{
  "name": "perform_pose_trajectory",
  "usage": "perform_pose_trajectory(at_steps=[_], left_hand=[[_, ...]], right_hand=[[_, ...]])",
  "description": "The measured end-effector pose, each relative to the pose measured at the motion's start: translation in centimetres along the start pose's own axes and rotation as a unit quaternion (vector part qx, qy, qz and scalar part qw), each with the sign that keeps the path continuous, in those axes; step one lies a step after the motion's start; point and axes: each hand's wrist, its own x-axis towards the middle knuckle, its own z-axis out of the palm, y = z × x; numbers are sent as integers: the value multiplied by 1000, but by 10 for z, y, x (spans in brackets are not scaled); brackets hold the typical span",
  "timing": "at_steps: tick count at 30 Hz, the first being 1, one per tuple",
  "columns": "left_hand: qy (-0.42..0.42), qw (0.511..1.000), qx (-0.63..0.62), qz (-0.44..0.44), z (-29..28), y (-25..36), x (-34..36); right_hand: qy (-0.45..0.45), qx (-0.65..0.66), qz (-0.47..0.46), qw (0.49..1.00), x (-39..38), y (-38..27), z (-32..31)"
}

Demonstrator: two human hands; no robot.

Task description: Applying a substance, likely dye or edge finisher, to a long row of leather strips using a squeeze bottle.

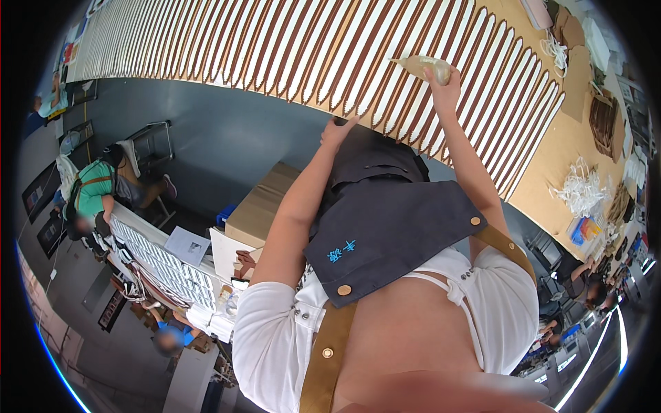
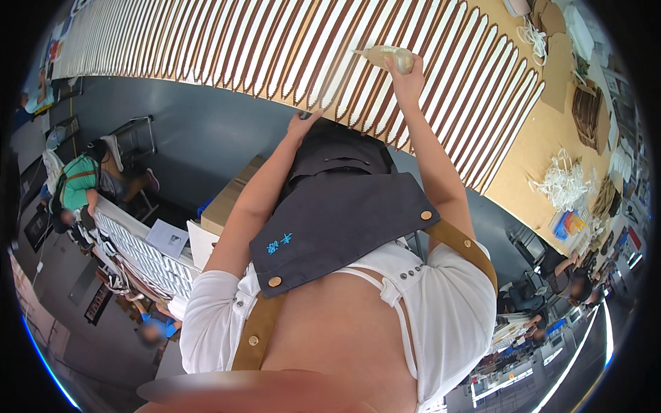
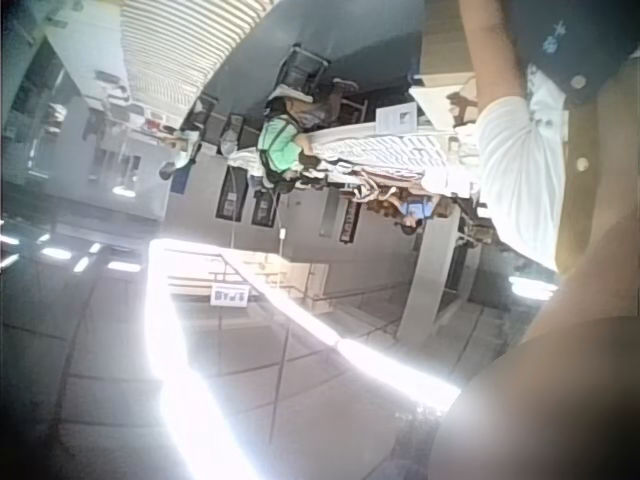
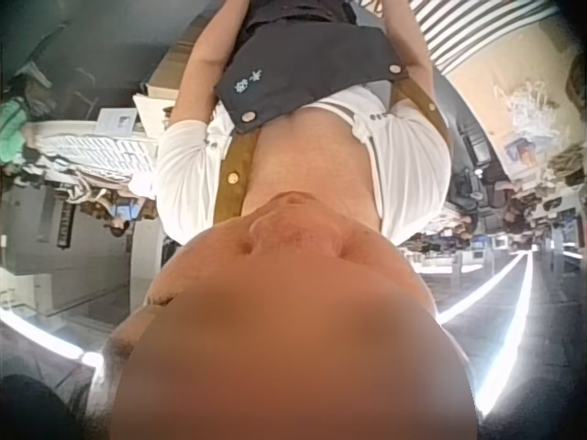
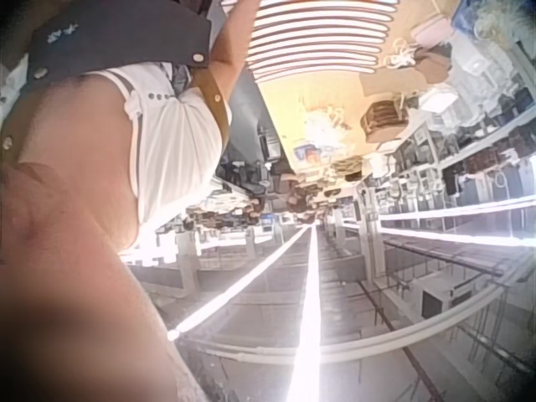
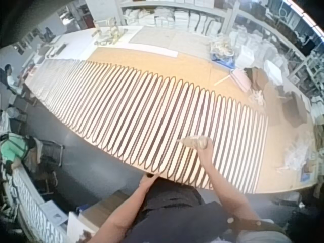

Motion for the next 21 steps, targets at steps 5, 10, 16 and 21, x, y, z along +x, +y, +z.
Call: perform_pose_trajectory(at_steps=[5,10,16,21], left_hand=[[-1,1000,-5,-7,1,-1,0],[-2,1000,-2,-9,2,-2,2],[0,1000,-7,-7,2,-5,3],[6,1000,-8,1,3,-4,3]], right_hand=[[-16,-28,-13,999,3,3,0],[-55,-45,-4,997,-8,5,-2],[-93,-41,-10,995,-38,0,-5],[-125,-37,-13,991,-67,-6,-9]])
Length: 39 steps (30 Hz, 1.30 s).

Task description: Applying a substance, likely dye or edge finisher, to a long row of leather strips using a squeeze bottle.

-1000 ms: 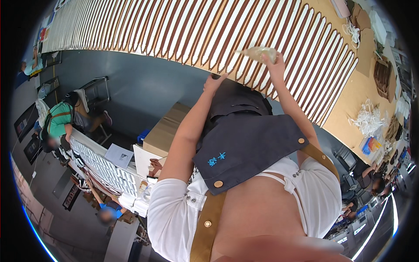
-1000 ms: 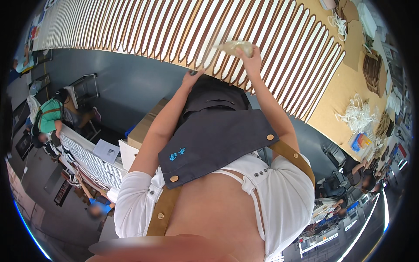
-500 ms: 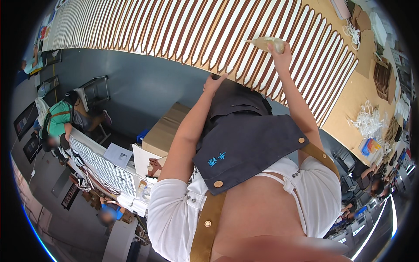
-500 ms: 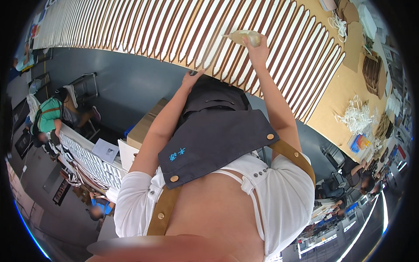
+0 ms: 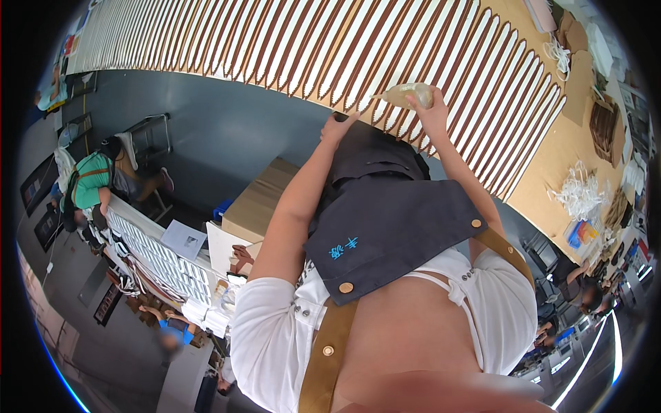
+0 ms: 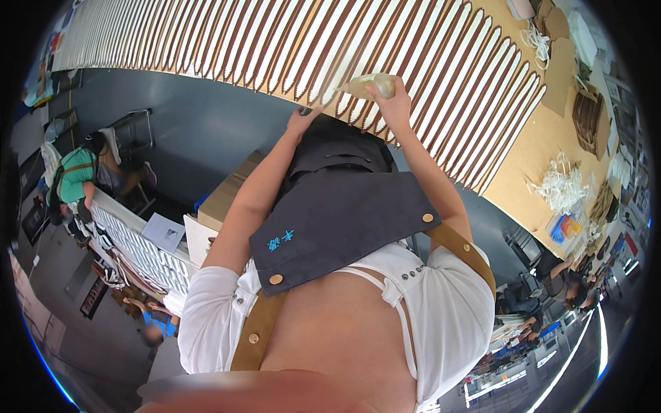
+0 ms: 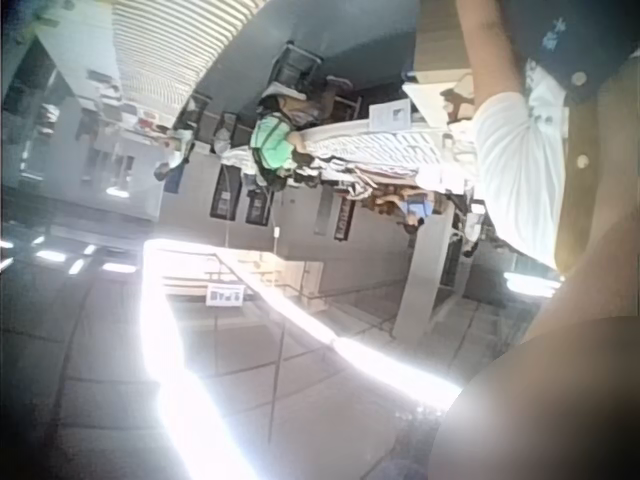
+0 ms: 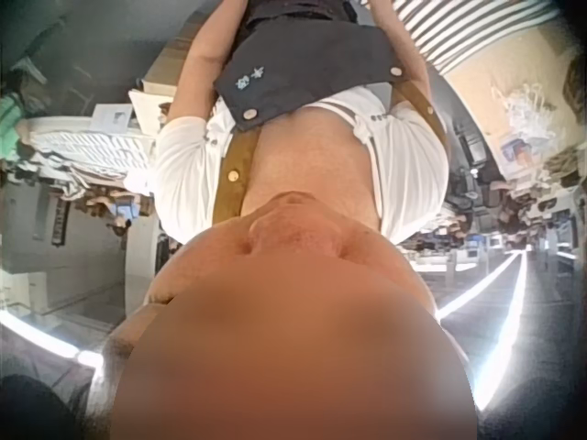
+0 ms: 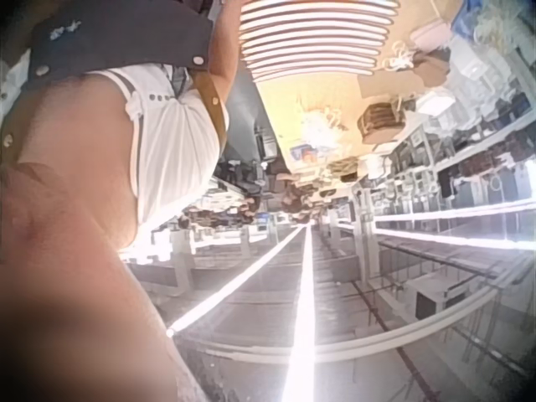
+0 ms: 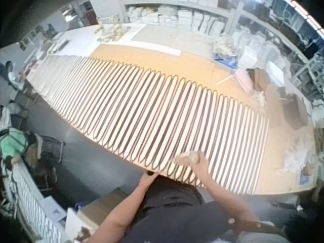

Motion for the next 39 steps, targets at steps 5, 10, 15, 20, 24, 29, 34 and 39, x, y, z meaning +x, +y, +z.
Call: perform_pose_trajectory(at_steps=[5,10,15,20,24,29,34,39], left_hand=[[0,1000,8,-5,1,0,2],[3,1000,21,-9,-1,1,-3],[-2,1000,23,-10,0,3,-3],[-7,1000,9,-14,0,0,-1],[-11,1000,7,-8,-1,-2,-1],[-13,1000,24,-7,-3,5,-3],[-15,999,26,-14,-5,4,-4],[-16,999,32,-8,-4,8,-4]], right_hand=[[-37,4,14,999,-8,0,4],[57,34,20,998,24,9,4],[93,11,-6,996,39,5,-5],[47,5,1,999,23,10,-5],[-28,14,17,999,15,16,-2],[101,137,49,984,50,26,6],[104,51,17,993,68,8,2],[102,18,15,994,65,7,-1]])
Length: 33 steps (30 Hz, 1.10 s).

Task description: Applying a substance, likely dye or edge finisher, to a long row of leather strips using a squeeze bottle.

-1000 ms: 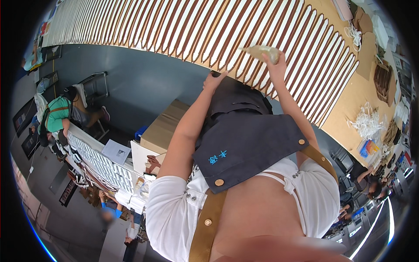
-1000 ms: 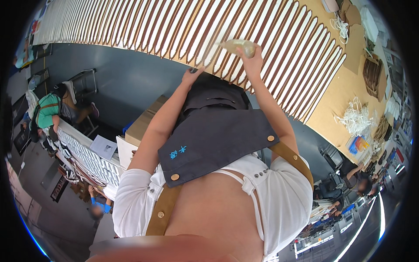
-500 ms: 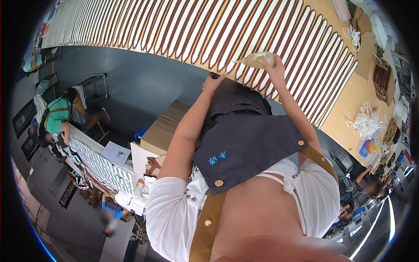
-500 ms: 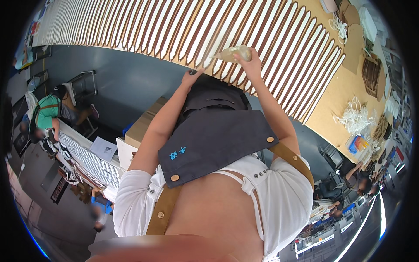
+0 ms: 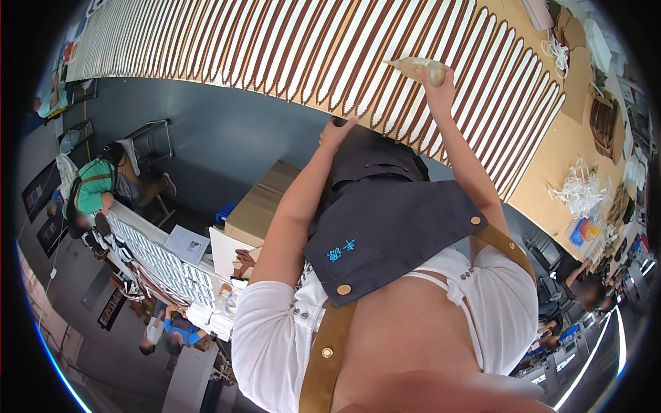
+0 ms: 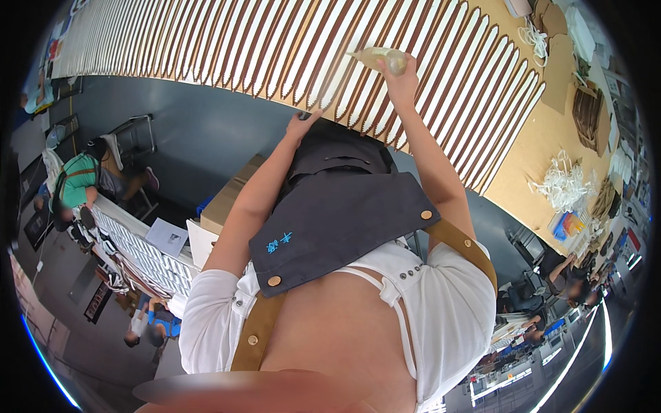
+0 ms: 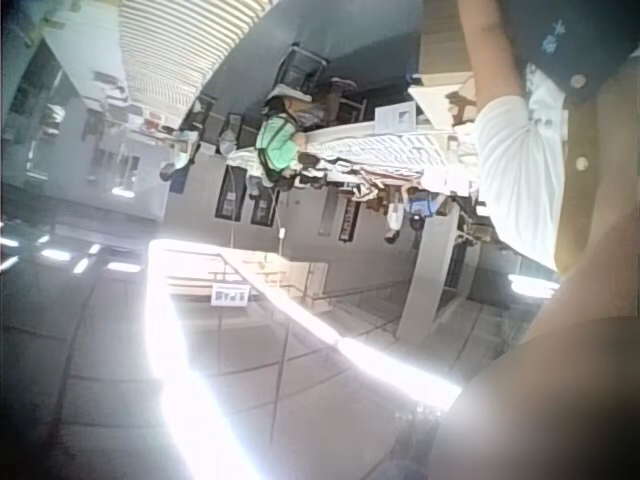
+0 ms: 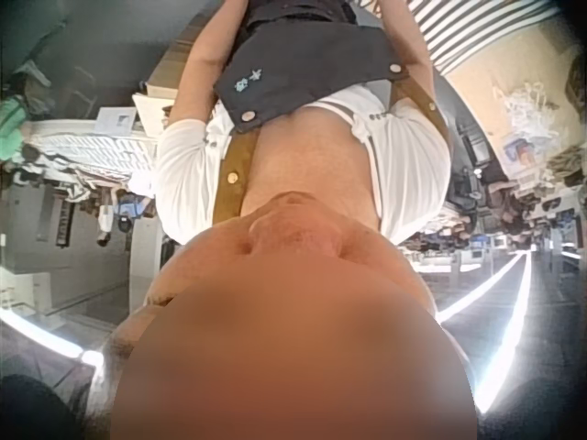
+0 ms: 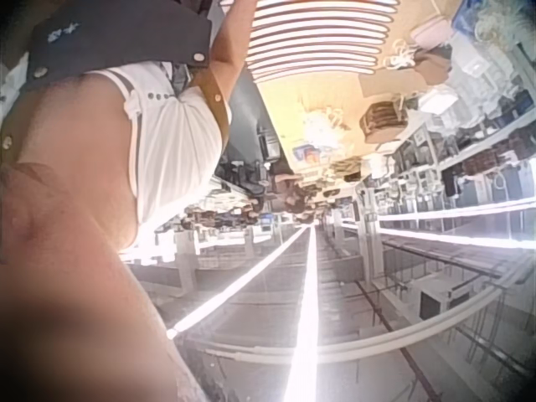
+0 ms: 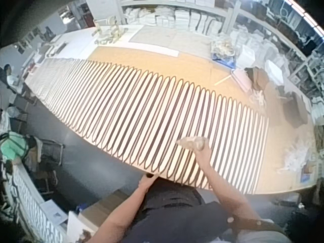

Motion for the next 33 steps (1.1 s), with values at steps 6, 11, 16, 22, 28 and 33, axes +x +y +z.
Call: perform_pose_trajectory(at_steps=[6,11,16,22,28,33], left_hand=[[-1,1000,4,-4,2,-1,1],[-44,988,-149,27,7,-10,8],[-82,992,-98,6,19,6,-5],[-64,995,-70,36,46,-10,6],[-47,997,-17,51,41,1,-3],[-37,998,-6,53,40,1,-4]], right_hand=[[-261,139,115,948,-7,10,-20],[-270,400,237,843,2,16,-44],[-52,277,109,953,18,32,-48],[-9,52,22,998,16,27,-36],[-24,30,8,999,16,27,-32],[-44,10,7,999,10,29,-34]])
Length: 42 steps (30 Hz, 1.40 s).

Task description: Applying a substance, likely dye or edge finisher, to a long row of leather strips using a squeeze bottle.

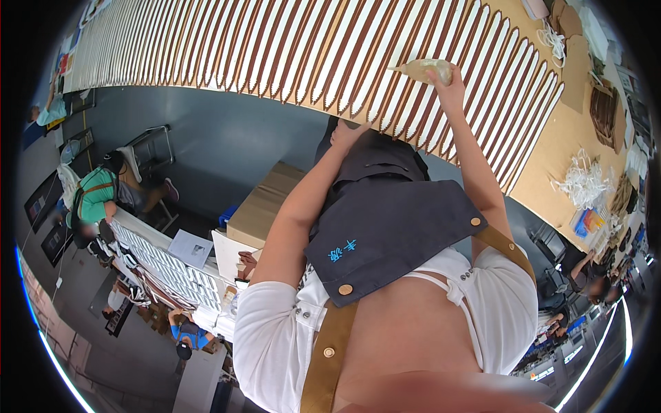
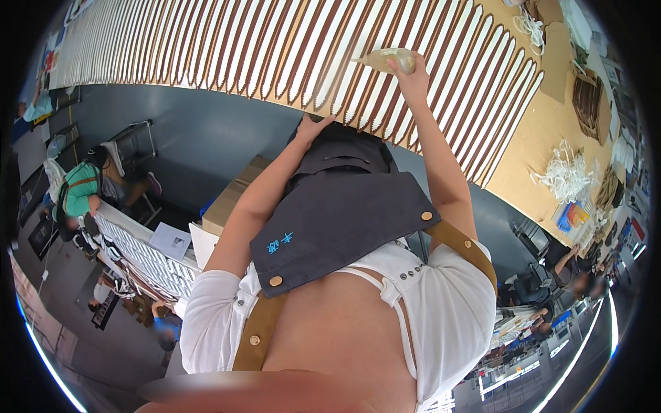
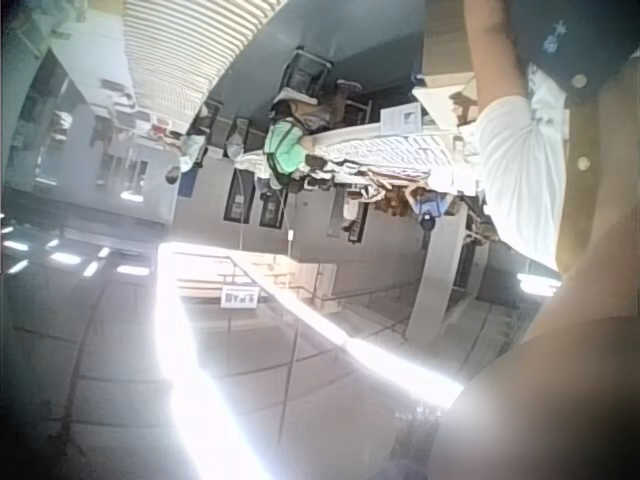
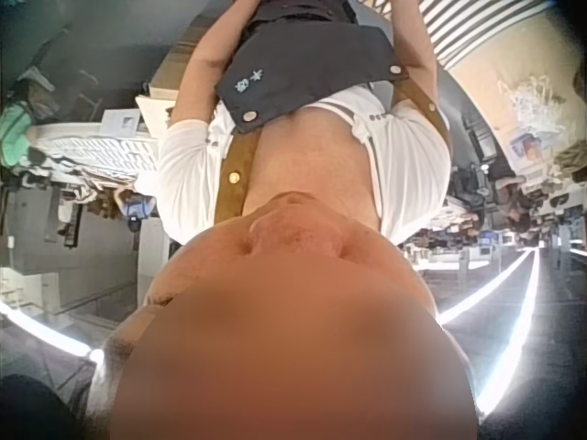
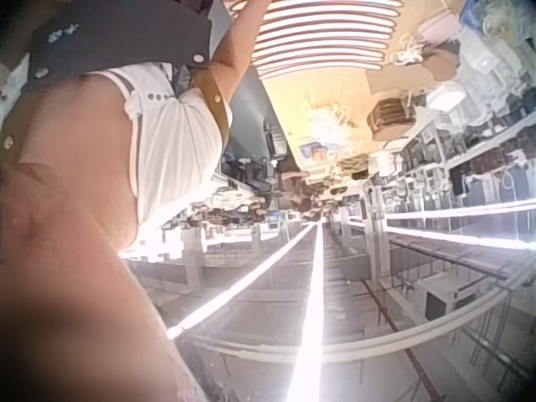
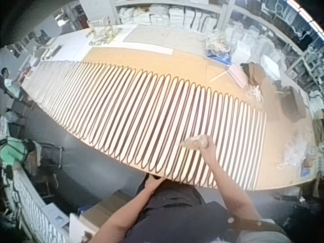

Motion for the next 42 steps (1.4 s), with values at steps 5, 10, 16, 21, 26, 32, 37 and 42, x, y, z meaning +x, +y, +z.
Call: perform_pose_trajectory(at_steps=[5,10,16,21,26,32,37,42], left_hand=[[1,1000,3,1,0,-5,4],[9,1000,7,-3,2,-2,2],[-1,1000,11,-11,-1,0,1],[-3,1000,13,-15,-1,1,0],[1,1000,18,-13,1,-6,4],[-12,999,24,-21,0,-2,6],[8,999,40,-4,3,-12,11],[11,998,56,-13,1,-7,8]], right_hand=[[-30,-13,-3,999,-20,-7,0],[-70,-18,24,997,-44,-11,-2],[-118,-9,46,992,-69,-7,1],[-129,13,-1,992,-71,9,5],[12,52,10,999,-43,9,9],[-5,19,18,1000,-40,1,4],[-123,-4,25,992,-57,-1,3],[-31,28,22,999,-41,-4,2]])
